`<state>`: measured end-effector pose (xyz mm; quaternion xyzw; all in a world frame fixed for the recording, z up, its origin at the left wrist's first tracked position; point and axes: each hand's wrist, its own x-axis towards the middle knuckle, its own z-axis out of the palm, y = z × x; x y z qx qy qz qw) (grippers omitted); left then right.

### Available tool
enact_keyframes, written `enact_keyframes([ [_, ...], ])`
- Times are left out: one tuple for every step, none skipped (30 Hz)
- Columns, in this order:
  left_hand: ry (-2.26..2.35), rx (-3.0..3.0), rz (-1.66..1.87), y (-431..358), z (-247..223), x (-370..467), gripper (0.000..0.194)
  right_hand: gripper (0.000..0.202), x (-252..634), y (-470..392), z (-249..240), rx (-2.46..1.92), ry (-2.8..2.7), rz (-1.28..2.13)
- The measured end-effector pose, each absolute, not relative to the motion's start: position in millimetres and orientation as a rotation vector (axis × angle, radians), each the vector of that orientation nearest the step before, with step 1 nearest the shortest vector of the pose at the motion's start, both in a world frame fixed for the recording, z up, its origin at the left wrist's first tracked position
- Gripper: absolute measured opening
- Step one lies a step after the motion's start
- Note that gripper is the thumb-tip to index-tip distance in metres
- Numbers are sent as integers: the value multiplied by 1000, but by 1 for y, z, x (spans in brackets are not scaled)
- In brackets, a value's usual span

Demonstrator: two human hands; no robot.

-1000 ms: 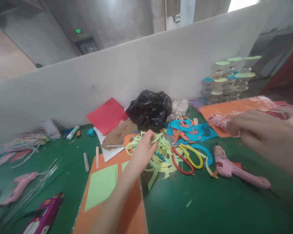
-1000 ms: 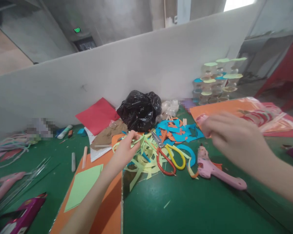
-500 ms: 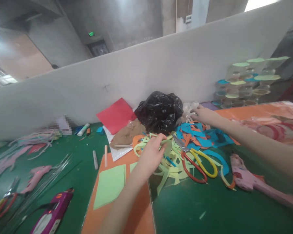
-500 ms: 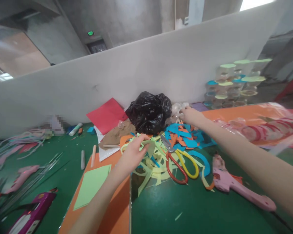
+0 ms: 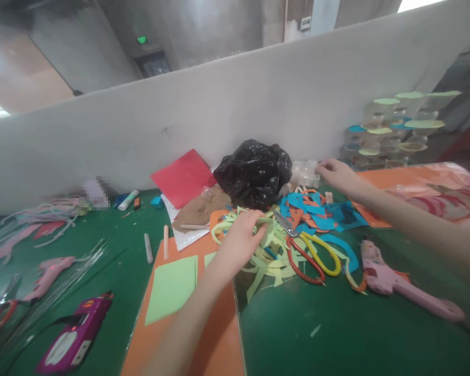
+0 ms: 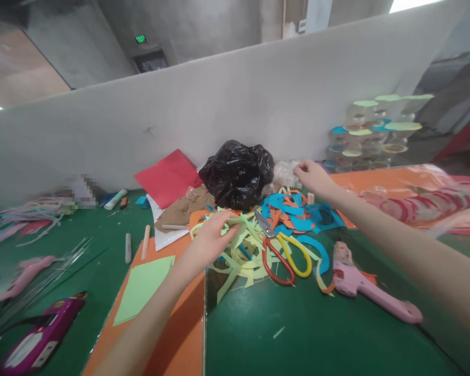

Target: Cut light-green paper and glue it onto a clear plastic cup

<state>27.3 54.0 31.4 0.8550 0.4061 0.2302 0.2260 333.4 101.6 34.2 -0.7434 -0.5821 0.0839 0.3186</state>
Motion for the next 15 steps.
enact_keyframes([
  [1135,2374,611,55,31,27,9,34,331,89,40,-1929,-1512,212],
  [1154,2389,587,56,31,27,12,32,329,75,45,-1893,-1507,203],
  [1172,2400,562,56,31,27,16,29,324,60,49,-1862,-1501,187],
  [1191,2407,532,57,31,27,21,27,319,42,50,-1836,-1511,183],
  [1205,2413,493,57,30,27,25,26,312,23,50,-1808,-1526,180],
  [1207,2424,452,57,28,27,28,25,304,3,47,-1736,-1586,170],
  [1204,2438,416,57,25,28,28,24,294,-17,43,-1654,-1689,174],
  [1202,2451,390,58,22,28,26,22,284,-36,36,-1546,-1798,140],
  [1210,2460,384,58,18,29,22,20,273,-53,29,-1450,-1929,91],
  [1230,2464,404,58,15,30,15,18,262,-69,20,-1387,-2073,3],
  [1262,2461,443,59,13,31,11,18,253,-81,11,-1303,-2186,-112],
  [1305,2452,490,59,12,32,14,17,244,-90,1,-1233,-2242,-187],
  [1351,2442,534,59,13,32,20,18,237,-96,-8,-1203,-2277,-215],
  [1390,2432,576,58,16,32,25,18,232,-100,-16,-1191,-2295,-227],
  [1417,2423,617,58,20,32,29,19,228,-102,-23,-1191,-2302,-228],
])
